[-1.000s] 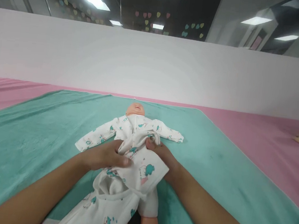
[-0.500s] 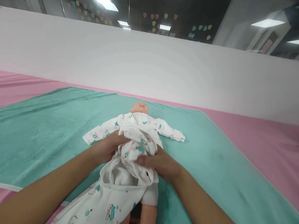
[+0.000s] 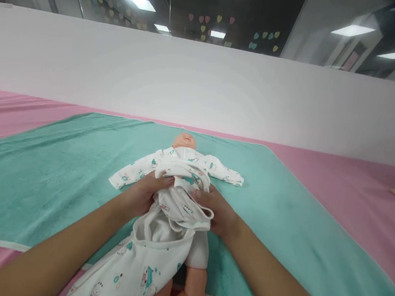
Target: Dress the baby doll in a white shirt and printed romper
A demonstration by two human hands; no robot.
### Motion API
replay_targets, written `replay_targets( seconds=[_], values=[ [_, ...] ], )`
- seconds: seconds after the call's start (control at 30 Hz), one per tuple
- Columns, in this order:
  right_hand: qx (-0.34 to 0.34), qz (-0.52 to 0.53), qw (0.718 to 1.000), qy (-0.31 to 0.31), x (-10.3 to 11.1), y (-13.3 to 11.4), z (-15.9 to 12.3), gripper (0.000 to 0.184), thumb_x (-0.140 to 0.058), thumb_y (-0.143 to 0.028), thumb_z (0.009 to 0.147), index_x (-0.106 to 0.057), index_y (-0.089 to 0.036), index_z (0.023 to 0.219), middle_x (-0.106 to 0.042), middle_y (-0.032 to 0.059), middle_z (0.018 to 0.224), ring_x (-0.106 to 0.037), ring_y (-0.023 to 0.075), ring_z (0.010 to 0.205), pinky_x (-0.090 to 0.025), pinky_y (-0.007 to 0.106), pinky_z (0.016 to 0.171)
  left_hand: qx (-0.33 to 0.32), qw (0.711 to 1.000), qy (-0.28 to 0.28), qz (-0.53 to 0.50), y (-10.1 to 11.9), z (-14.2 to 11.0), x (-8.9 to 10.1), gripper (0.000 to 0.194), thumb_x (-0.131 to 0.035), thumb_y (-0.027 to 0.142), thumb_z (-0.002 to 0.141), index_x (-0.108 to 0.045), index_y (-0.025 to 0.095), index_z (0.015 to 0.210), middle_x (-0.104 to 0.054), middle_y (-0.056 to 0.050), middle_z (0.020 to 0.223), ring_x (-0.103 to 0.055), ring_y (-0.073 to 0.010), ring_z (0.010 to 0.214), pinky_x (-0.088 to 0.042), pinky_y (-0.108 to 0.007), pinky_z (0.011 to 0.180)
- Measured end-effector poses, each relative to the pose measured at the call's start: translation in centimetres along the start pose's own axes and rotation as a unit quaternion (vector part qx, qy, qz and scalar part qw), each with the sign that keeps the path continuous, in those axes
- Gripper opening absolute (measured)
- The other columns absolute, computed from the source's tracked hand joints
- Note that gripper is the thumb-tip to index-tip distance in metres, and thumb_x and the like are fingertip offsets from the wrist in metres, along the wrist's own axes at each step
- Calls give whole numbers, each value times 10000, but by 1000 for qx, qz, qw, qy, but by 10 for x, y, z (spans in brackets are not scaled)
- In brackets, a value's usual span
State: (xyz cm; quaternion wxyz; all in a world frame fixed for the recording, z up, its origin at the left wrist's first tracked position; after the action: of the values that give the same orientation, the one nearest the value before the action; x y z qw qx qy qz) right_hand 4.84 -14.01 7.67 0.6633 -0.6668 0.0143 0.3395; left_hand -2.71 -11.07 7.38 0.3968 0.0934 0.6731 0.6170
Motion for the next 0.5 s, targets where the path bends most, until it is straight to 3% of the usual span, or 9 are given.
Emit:
replay_targets(
  seconds=[0.07, 0.23, 0.37, 0.5],
  values=[
    [-7, -8, 1000, -7, -4, 1, -2, 383, -781, -371, 620, -653, -160, 913, -593, -2, 661, -552, 139, 640, -438, 268, 623, 9, 1000, -9, -20, -3, -2, -3, 440, -679, 311, 744, -619, 120, 1136, -709, -102, 891, -670, -252, 809, -521, -293, 690],
    [6, -42, 998, 41, 6, -1, -1, 233, -736, -341, 680, -637, -146, 762, -525, -20, 561, -496, 115, 580, -413, 249, 581, 17, 999, -13, -46, -2, -6, -9, 379, -709, 332, 708, -667, 116, 1016, -707, -76, 792, -674, -236, 748, -512, -248, 597],
    [42, -66, 994, 71, 14, -6, 2, 213, -706, -336, 709, -611, -147, 679, -490, -35, 524, -425, 83, 508, -364, 233, 531, 4, 999, 7, -50, -1, -5, -9, 268, -696, 305, 715, -688, 114, 903, -698, -72, 759, -668, -232, 748, -518, -268, 642],
    [47, -118, 988, 87, 1, -10, -18, 176, -684, -304, 715, -629, -138, 695, -569, -7, 601, -469, 88, 524, -384, 235, 534, 2, 998, 11, -63, -2, -28, -26, 274, -678, 372, 722, -686, 102, 771, -671, -74, 670, -639, -200, 637, -512, -273, 621]
  ],
)
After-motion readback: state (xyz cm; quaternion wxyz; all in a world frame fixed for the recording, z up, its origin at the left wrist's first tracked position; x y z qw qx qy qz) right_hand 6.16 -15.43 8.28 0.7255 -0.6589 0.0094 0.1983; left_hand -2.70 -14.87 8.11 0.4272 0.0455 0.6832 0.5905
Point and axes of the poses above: each hand's wrist, its own z-axis towards the middle knuckle, its own x-axis out of the back of the hand, y = z × x, the point moved 9 cm from there along z, towards the middle knuckle
